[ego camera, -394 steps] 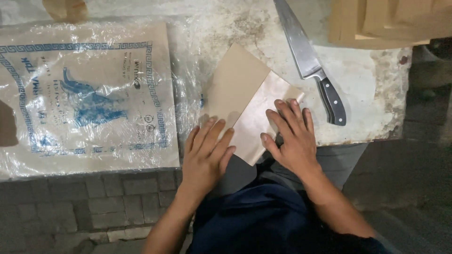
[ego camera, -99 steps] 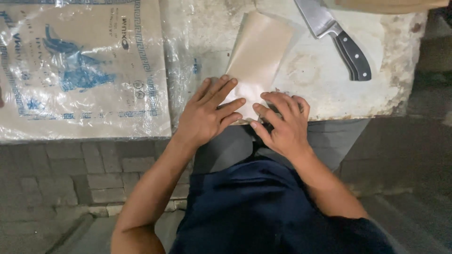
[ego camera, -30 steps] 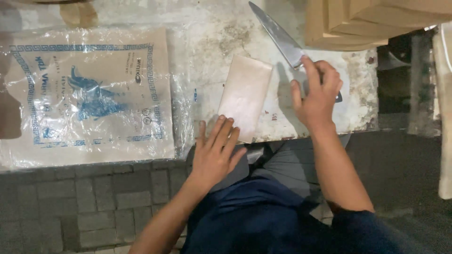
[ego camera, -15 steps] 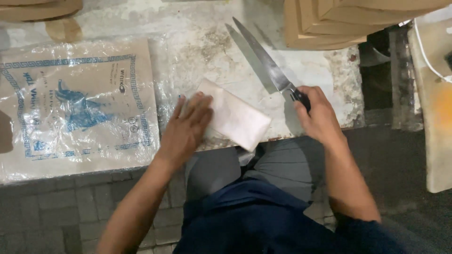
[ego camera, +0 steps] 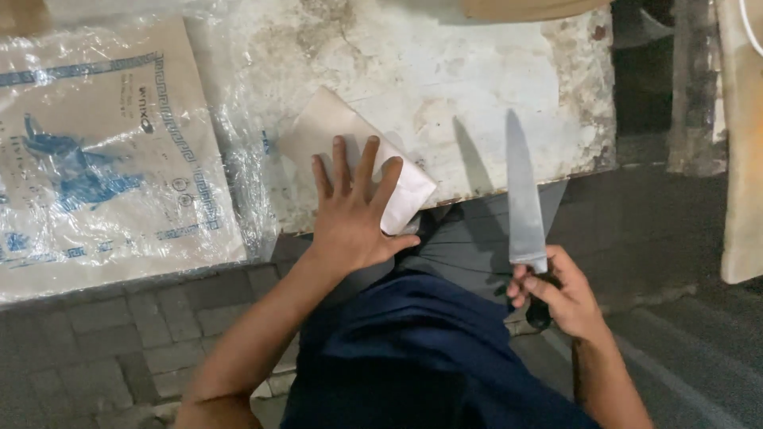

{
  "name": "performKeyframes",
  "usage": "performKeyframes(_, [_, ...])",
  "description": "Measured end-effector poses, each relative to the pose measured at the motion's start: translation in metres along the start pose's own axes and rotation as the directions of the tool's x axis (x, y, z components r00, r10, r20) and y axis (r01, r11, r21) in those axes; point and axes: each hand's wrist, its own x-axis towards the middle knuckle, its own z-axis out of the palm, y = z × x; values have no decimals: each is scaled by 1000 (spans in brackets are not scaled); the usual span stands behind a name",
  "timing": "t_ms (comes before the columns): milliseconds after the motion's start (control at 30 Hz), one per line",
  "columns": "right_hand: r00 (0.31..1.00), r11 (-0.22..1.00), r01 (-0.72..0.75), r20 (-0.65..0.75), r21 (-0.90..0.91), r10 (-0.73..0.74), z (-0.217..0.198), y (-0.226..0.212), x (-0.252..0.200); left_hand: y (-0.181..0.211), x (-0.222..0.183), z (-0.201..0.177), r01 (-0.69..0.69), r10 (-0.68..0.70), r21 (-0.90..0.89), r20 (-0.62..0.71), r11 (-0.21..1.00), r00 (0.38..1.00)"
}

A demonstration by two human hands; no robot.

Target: Folding paper liners and placing them into cardboard food boxes, using a knife to trim paper.

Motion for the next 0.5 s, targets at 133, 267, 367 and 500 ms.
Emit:
performKeyframes(133, [998,993,-67,-18,-92,66,16,-15,-27,-1,-4,-1,-27,27,-27,11,999,1000])
performKeyframes(267, [998,493,37,8,-869,-60,11,-5,-49,-1,-4,-8,-25,25,-1,10,1000,1000])
performKeyframes(367, [971,321,195,135,-927,-199,18,-5,-58,-3,-7,-4,-26,27,-79,10,997,1000])
performKeyframes(500, [947,160,233,187,-959,-260,19,-3,-57,-9,-7,10,-126,102,-204,-123,971,987])
